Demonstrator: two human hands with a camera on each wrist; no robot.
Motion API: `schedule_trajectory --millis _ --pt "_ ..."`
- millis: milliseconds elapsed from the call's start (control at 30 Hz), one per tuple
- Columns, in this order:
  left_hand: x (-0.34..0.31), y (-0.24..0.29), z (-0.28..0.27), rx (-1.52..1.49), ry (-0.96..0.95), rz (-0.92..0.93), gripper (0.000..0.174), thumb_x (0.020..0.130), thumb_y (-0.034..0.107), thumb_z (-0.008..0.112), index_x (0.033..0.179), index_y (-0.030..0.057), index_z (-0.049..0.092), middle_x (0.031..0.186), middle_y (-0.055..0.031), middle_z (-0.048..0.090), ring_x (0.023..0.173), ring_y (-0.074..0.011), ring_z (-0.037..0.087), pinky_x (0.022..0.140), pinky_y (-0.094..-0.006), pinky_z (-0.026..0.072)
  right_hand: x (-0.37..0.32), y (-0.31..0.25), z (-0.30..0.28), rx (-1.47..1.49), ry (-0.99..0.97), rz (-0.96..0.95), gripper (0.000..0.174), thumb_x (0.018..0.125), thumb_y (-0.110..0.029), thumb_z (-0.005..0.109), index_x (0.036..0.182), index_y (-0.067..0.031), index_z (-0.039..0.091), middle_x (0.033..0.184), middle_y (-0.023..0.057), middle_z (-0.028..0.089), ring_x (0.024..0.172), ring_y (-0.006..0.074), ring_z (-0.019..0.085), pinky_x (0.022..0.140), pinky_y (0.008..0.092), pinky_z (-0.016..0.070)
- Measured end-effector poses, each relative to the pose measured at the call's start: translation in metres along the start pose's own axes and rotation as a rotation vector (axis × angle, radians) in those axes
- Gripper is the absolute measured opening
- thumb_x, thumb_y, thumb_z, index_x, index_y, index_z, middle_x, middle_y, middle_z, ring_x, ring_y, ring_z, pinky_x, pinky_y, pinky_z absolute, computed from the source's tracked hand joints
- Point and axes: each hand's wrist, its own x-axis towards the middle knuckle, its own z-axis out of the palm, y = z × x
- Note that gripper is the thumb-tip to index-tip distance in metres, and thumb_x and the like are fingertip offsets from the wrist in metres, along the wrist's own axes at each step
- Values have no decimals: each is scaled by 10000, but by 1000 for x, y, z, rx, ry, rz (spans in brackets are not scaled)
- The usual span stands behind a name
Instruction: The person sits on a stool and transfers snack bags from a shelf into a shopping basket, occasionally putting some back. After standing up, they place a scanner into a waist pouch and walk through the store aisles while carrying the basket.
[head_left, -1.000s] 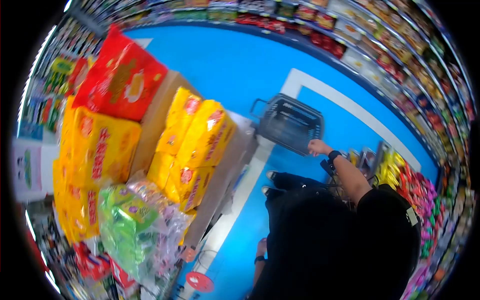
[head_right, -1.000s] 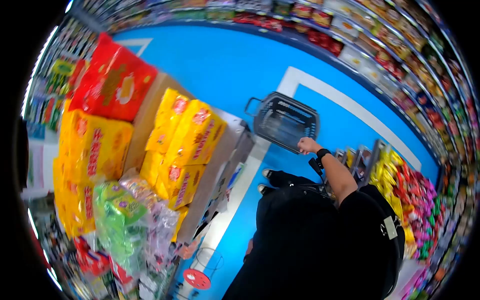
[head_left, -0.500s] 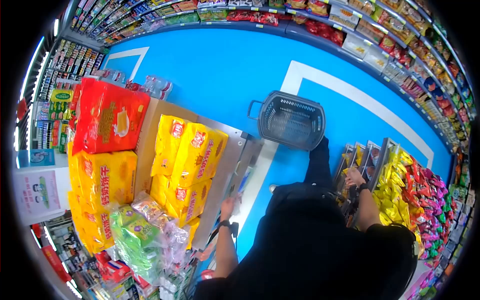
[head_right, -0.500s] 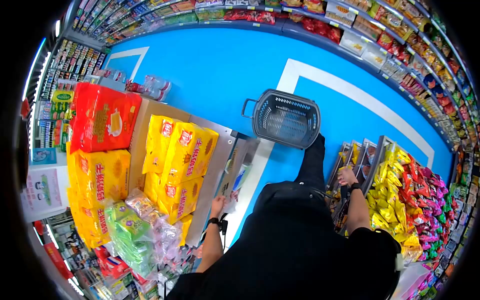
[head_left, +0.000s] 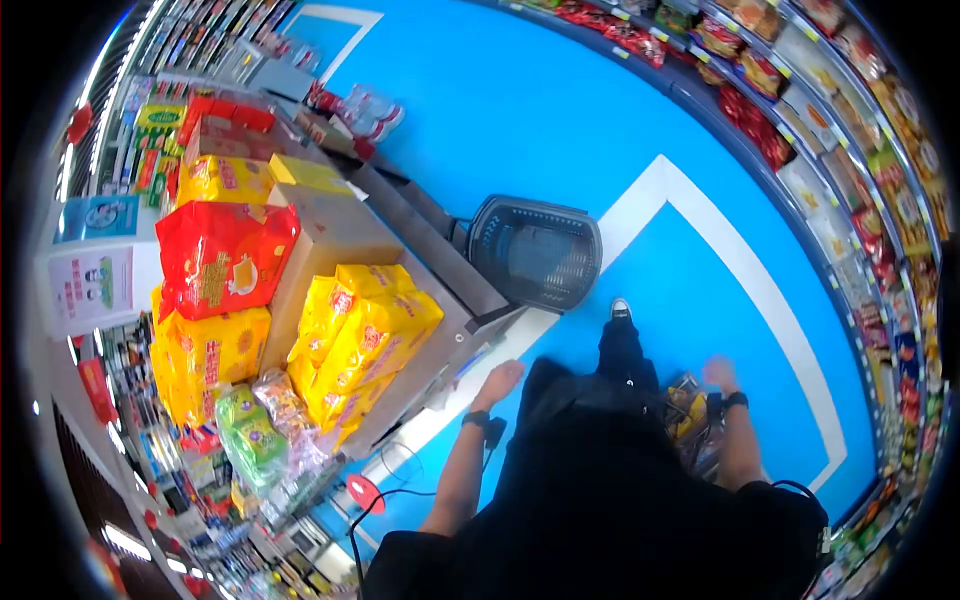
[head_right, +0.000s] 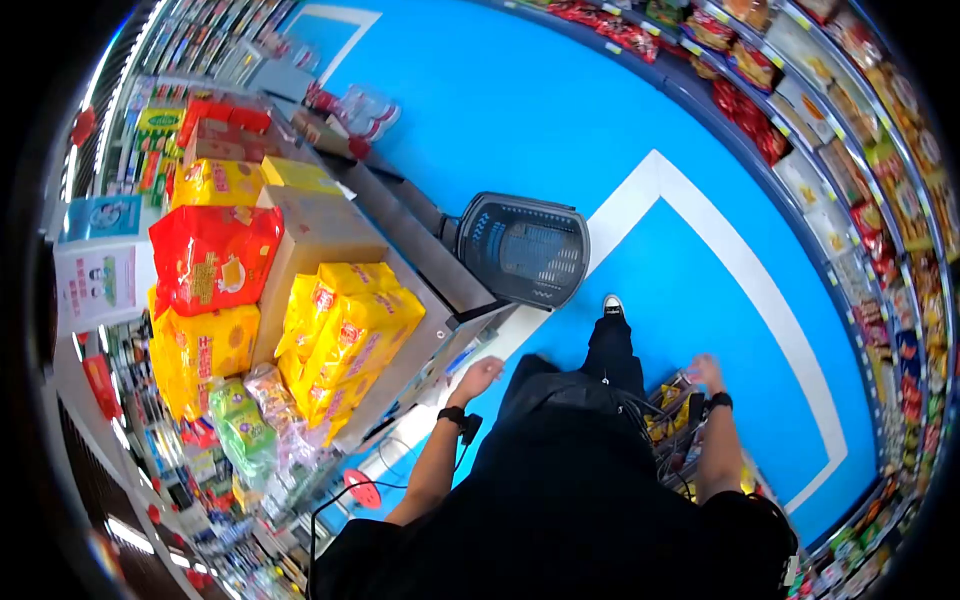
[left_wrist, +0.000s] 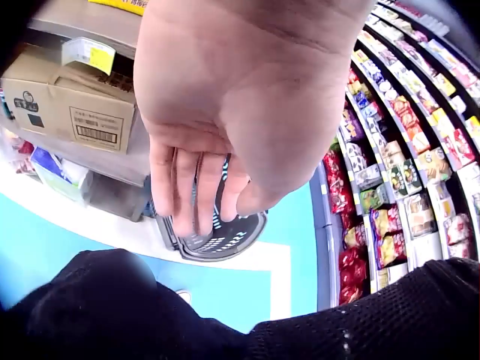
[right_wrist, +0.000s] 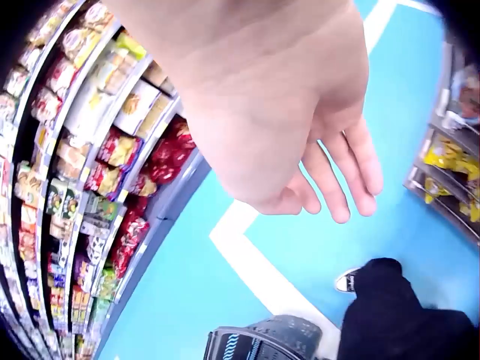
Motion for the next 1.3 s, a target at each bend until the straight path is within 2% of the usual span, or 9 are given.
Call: schedule_trajectory --millis 300,367,433,567,700,800,967,1167,1300 --pt "19 -18 11 -145 136 -177 254 882 248 481 925 26 598 819 -109 634 711 -182 612 667 -320 489 80 -275 35 -279 101 -197 222 852 -216 464 922 -19 540 731 124 619 498 189 585 430 297 477" --pt "41 -83 10 660 -17 183 364 917 276 343 773 27 566 723 -94 584 671 -209 584 582 -321 471 100 -306 46 -222 73 -308 190 861 -199 483 919 -28 540 722 116 618 493 169 570 433 282 458" --pt "37 -105 18 53 7 -161 239 879 187 398 811 38 573 701 -96 569 646 -220 574 517 -336 457 64 -356 78 -327 44 -318 251 882 -261 497 930 -21 549 740 97 620 518 161 571 465 271 456" --pt "76 -142 15 -148 127 -185 190 802 133 492 906 9 592 753 -114 619 578 -213 583 469 -322 462 73 -369 71 -406 -139 -287 290 891 -278 471 938 -5 555 772 114 625 547 189 594 497 291 485" --pt "170 -73 -3 -171 143 -171 170 788 82 484 874 0 606 746 -108 628 602 -180 604 500 -312 484 81 -383 18 -447 -7 -27 267 850 -197 445 968 20 548 782 183 630 562 268 622 493 351 521" --pt "229 -17 -10 -64 253 -187 212 760 206 503 730 48 643 710 -145 640 670 -255 627 642 -369 489 109 -396 -26 -359 -71 75 472 903 -425 421 1027 16 533 876 203 638 675 321 652 596 406 556" --pt "324 67 -33 -255 294 -269 313 780 324 485 801 64 657 790 -128 662 772 -260 640 698 -376 488 171 -492 -26 -425 9 213 339 846 -173 384 1099 21 500 895 207 635 651 307 639 563 367 536" --pt "367 177 -95 -118 -28 -139 245 814 245 500 770 39 625 783 -173 633 729 -292 616 681 -407 471 304 -615 -3 -404 -14 90 307 817 -172 452 1015 42 547 854 204 637 589 275 628 503 336 527" --pt "412 244 -150 -26 212 -273 232 809 239 495 850 46 616 767 -124 637 710 -243 622 639 -358 476 388 -704 50 -399 -72 -29 297 816 -178 476 943 76 558 810 198 639 542 265 617 482 329 521"
